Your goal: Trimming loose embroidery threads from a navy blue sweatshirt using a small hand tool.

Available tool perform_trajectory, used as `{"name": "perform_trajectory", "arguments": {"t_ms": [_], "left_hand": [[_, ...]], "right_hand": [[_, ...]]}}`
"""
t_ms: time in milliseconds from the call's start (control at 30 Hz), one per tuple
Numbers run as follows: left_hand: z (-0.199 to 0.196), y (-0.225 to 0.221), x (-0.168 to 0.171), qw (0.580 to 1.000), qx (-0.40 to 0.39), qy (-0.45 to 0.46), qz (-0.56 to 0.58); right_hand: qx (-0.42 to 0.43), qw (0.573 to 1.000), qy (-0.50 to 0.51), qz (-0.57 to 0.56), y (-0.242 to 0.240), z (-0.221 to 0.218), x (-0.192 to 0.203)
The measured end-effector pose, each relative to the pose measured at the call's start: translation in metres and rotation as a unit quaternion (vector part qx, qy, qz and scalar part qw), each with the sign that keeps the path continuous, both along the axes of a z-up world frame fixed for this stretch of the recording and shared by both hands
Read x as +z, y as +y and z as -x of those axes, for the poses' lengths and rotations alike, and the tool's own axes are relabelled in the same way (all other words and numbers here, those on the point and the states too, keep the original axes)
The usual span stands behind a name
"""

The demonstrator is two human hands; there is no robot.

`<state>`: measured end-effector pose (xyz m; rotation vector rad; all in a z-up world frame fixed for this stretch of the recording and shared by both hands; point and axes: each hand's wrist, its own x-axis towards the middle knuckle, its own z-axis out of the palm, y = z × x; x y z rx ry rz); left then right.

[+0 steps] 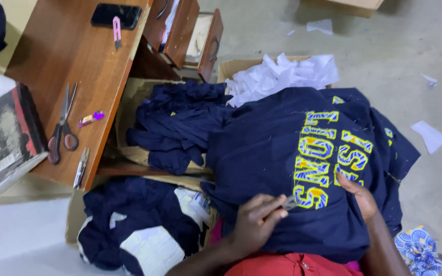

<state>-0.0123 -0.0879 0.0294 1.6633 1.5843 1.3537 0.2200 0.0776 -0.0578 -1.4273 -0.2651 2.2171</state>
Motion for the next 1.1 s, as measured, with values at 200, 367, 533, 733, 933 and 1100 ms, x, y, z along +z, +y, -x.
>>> {"name": "perform_trajectory", "arguments": {"t_ms": [200,367,533,733,933,1100], "left_hand": [[-0.012,-0.013,-0.021,0.997,-0.009,0.054,-0.055],[-0.027,-0.01,-0.025,0.995,0.033,0.037,-0.085],[-0.027,-0.011,-0.027,0.995,0.043,0.012,-0.094],[-0.029,-0.01,-0.028,0.995,0.047,-0.007,-0.092],[-0.029,-0.008,-0.023,0.993,0.027,-0.002,-0.111],[-0.029,-0.013,-0.029,0.992,0.025,0.025,-0.12]], "right_hand": [[0.011,0.999,-0.002,-0.039,-0.007,0.018,0.048],[0.008,1.0,0.009,-0.006,-0.007,0.009,0.034],[0.009,1.0,0.006,-0.012,-0.007,0.017,0.048],[-0.009,0.999,0.001,-0.042,-0.01,0.022,0.063],[-0.002,1.0,0.011,-0.022,-0.01,0.021,0.062],[-0.005,0.999,0.012,-0.036,-0.011,0.022,0.063]]}}
